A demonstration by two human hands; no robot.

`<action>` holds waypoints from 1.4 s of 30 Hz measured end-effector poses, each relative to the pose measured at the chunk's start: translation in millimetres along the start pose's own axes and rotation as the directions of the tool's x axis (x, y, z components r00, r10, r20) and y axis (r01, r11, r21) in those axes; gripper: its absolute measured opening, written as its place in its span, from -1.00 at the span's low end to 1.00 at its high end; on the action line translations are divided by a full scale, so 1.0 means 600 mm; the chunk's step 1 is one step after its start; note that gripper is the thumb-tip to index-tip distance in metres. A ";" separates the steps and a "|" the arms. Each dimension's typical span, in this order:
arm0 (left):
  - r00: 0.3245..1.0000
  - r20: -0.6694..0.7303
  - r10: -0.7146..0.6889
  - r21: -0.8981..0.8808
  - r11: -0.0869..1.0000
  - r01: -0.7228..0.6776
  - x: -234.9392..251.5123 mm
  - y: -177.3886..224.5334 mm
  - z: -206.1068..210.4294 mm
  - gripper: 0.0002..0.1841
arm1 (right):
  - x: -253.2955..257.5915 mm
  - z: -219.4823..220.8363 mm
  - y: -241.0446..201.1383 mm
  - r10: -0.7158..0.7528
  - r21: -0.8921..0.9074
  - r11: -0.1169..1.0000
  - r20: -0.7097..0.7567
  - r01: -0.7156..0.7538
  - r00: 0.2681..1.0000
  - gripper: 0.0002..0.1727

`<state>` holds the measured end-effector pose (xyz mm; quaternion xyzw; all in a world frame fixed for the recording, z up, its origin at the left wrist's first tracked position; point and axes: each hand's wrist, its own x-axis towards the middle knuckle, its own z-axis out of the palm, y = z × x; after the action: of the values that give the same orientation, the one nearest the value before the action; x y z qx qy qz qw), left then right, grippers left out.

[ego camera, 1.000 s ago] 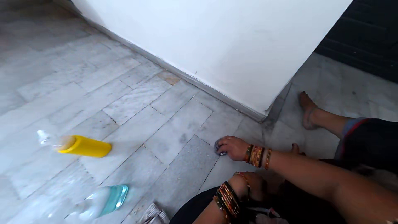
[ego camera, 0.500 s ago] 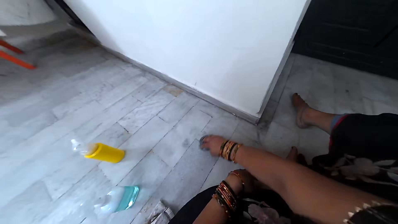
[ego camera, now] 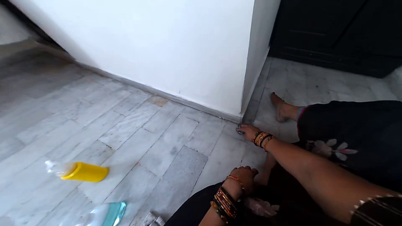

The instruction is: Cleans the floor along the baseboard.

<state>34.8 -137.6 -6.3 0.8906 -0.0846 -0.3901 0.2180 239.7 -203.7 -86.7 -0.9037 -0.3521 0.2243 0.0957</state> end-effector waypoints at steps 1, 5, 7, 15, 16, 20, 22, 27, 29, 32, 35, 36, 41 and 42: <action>1.000 -0.001 0.012 -0.008 1.000 -0.012 0.001 -0.006 0.001 -0.44 | -0.014 0.007 -0.011 0.026 -0.015 1.000 0.006 -0.026 1.000 -0.41; 0.999 -0.036 -0.013 -0.065 0.998 0.011 -0.017 -0.043 -0.002 -0.44 | -0.065 0.060 -0.114 -0.114 -0.004 0.993 0.093 0.115 0.989 -0.37; 0.996 -0.052 -0.068 -0.115 0.991 0.061 -0.028 -0.062 -0.003 -0.44 | -0.062 0.064 -0.162 -0.187 -0.031 0.980 0.162 0.194 0.969 -0.27; 0.998 -0.022 -0.052 -0.243 0.969 0.045 0.001 -0.122 -0.020 -0.39 | 0.103 0.041 -0.167 -0.117 -0.125 0.985 0.027 0.119 0.993 -0.14; 0.999 -0.013 -0.051 -0.246 0.968 0.046 0.007 -0.127 -0.026 -0.39 | 0.120 0.031 -0.156 -0.114 -0.128 0.985 0.032 0.117 0.993 -0.12; 0.996 0.012 -0.089 -0.226 0.970 0.089 0.017 -0.132 -0.040 -0.39 | 0.097 0.026 -0.091 -0.189 -0.132 0.975 -0.055 0.181 0.980 -0.22; 0.997 -0.005 -0.073 -0.243 0.967 0.070 0.014 -0.128 -0.041 -0.40 | 0.053 0.036 -0.038 -0.176 -0.114 0.980 -0.101 0.165 0.979 -0.31; 1.000 -0.023 -0.009 -0.269 0.963 0.003 0.003 -0.114 -0.042 -0.40 | -0.012 0.054 0.036 -0.144 -0.134 0.984 -0.207 0.117 0.968 -0.42; 0.999 -0.031 0.011 -0.274 0.962 -0.019 0.008 -0.119 -0.044 -0.40 | 0.006 0.051 0.008 -0.113 -0.130 0.987 -0.165 0.092 0.980 -0.42; 1.000 -0.021 -0.006 -0.277 0.961 0.000 0.017 -0.132 -0.047 -0.39 | 0.059 0.046 -0.062 -0.107 -0.113 0.989 -0.114 0.094 0.988 -0.39; 0.999 -0.014 -0.037 -0.297 0.955 0.031 0.018 -0.145 -0.048 -0.40 | 0.124 0.025 -0.143 -0.075 -0.121 0.990 -0.068 0.066 0.995 -0.40; 0.999 -0.015 -0.041 -0.305 0.952 0.035 0.017 -0.147 -0.048 -0.39 | 0.143 0.021 -0.167 -0.063 -0.119 0.991 -0.046 0.057 0.997 -0.37; 0.997 -0.065 -0.042 -0.355 0.935 0.017 0.016 -0.154 -0.047 -0.40 | 0.147 0.004 -0.211 -0.040 -0.120 0.992 0.003 0.040 0.999 -0.35; 0.996 -0.075 -0.042 -0.359 0.933 0.013 0.015 -0.156 -0.045 -0.39 | 0.116 0.000 -0.202 -0.054 -0.106 0.993 -0.028 0.050 0.998 -0.41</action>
<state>59.0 -48.5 -38.8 0.8524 0.0092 -0.3651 0.3742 213.0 -67.3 -69.9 -0.9013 -0.3852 0.1890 0.0593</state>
